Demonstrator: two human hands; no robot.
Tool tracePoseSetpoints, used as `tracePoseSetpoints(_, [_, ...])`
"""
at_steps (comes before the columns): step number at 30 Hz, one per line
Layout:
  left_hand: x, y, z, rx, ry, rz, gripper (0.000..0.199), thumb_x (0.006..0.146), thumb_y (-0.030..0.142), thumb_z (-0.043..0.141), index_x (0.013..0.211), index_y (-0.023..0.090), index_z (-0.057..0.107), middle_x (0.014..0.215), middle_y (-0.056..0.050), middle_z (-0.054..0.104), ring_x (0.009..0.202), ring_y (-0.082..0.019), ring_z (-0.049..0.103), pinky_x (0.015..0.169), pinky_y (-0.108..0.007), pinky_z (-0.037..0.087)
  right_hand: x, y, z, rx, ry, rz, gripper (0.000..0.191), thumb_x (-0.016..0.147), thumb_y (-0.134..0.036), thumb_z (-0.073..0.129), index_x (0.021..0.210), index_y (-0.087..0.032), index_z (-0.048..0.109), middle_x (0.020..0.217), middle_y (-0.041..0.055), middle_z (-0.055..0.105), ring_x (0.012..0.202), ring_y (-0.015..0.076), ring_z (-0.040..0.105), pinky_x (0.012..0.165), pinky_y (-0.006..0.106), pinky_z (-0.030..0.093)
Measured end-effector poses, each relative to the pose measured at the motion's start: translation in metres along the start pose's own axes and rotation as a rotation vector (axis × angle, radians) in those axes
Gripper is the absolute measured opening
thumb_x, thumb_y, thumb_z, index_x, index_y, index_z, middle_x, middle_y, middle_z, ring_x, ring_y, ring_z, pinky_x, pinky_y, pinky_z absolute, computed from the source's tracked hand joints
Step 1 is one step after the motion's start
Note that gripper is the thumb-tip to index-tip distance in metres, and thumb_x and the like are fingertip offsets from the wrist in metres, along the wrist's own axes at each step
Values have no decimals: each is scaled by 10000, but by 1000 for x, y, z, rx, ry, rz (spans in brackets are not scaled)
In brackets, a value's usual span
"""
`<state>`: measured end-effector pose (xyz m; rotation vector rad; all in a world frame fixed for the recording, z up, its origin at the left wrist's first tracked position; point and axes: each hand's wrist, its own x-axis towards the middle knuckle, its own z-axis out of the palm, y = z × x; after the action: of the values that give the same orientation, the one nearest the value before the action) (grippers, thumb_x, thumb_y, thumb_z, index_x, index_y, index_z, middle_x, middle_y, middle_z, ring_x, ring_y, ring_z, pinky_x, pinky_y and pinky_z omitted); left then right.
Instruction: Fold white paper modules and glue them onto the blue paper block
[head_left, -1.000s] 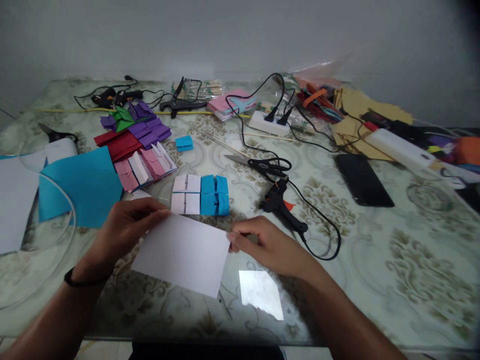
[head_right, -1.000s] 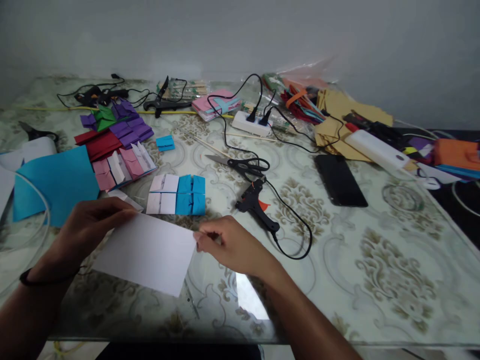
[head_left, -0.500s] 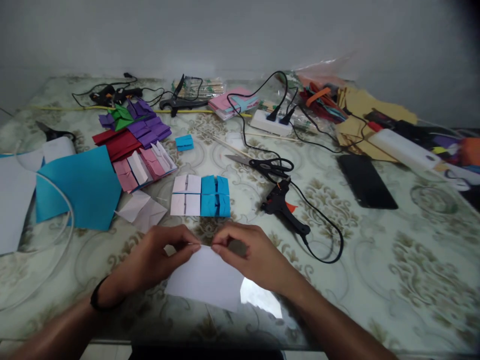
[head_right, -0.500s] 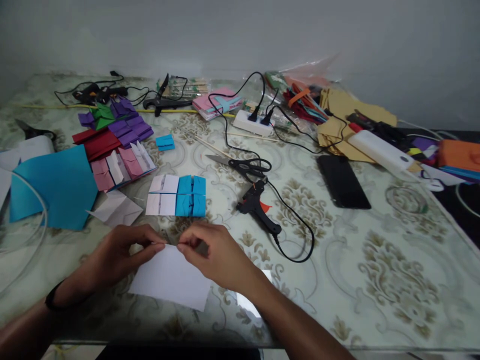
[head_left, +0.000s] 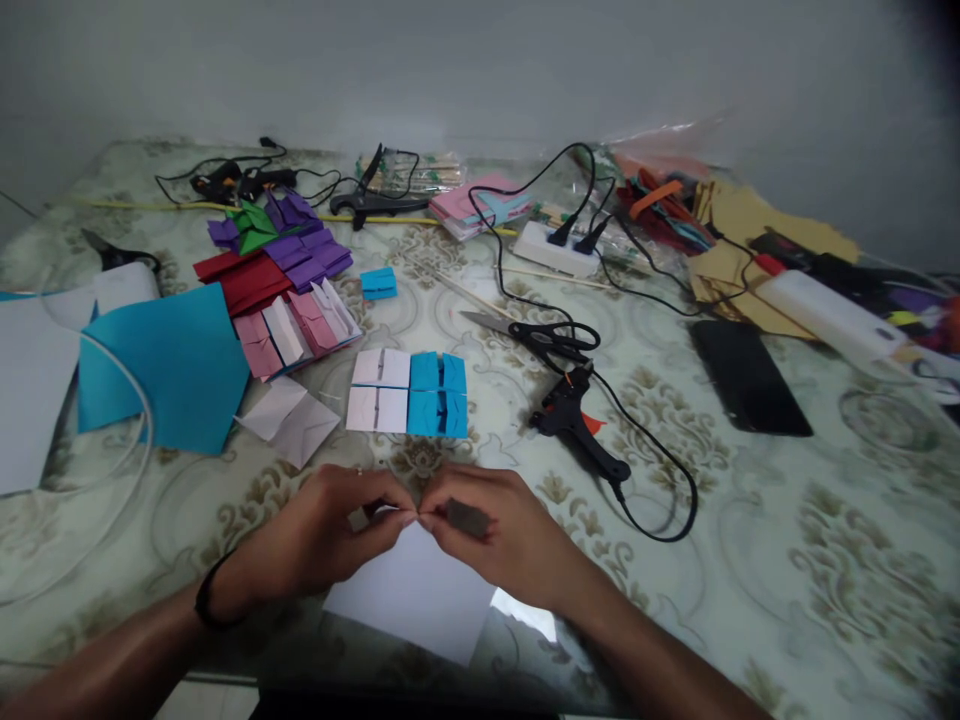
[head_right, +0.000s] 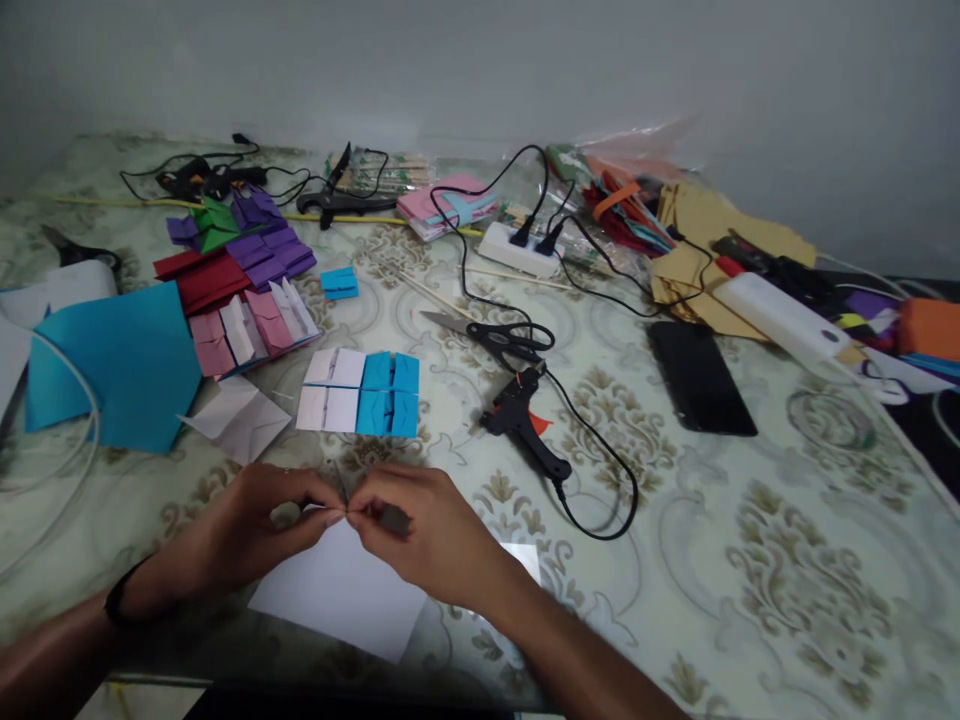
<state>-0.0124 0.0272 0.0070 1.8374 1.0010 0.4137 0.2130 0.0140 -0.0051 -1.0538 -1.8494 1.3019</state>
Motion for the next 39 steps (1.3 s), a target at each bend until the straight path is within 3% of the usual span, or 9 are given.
tracePoseSetpoints(6, [-2,0,-31,45,137,36,142,974,227,657,882,193,759,767,5,765,677,-124,666,613,-213,483,0,0,-13,-61,60,-10,142,907,-108,663,806,-204,689,787,-6,721,724,131,659,684,227,481])
tracePoseSetpoints(9, [-5,-2,-53,63,289,65,115,944,242,717,843,200,751,728,22,732,634,-102,618,579,-201,446,-2,0,-32,-106,87,-2,135,913,-137,662,802,-213,673,785,-12,724,714,134,660,674,229,489])
tracePoseSetpoints(12, [-6,-5,-62,10,419,35,101,929,237,728,836,202,743,736,26,723,643,-100,615,547,-185,429,-4,4,-51,-178,155,28,120,929,-170,649,821,-218,665,786,-10,714,726,148,664,690,245,499])
tracePoseSetpoints(14, [-5,-7,-59,-9,456,8,106,935,260,722,850,200,742,768,18,734,668,-108,633,557,-182,445,-5,6,-56,-189,246,46,123,952,-204,638,834,-222,667,785,-5,707,743,159,664,711,258,508])
tracePoseSetpoints(16, [-2,-10,-51,3,415,-5,124,947,284,712,868,194,745,787,8,742,675,-114,641,574,-190,464,-4,6,-54,-168,300,56,103,975,-246,631,887,-223,681,839,7,722,803,173,681,753,271,520])
tracePoseSetpoints(19, [3,-14,-34,21,325,-22,152,961,303,698,876,185,745,759,7,731,640,-111,626,554,-196,456,-2,4,-40,-167,239,59,64,963,-272,670,986,-220,698,929,19,748,874,182,699,807,282,527])
tracePoseSetpoints(24, [10,-12,-13,-16,282,3,149,974,263,661,877,191,747,784,3,744,691,-126,654,596,-206,491,2,1,-25,-138,142,113,66,969,-231,651,948,-218,712,894,4,758,810,156,692,698,250,505])
tracePoseSetpoints(29, [11,-10,-6,-12,232,26,113,950,242,684,894,194,770,816,-11,776,739,-150,690,656,-227,519,0,5,-21,-119,118,142,95,941,-183,638,875,-219,695,823,-14,723,758,145,660,674,248,484])
tracePoseSetpoints(39, [8,-10,5,41,163,59,95,933,160,670,909,205,750,832,24,799,733,-113,718,685,-192,506,-1,4,-5,-178,69,58,177,762,-37,606,797,-208,634,780,-18,683,744,148,628,700,255,446])
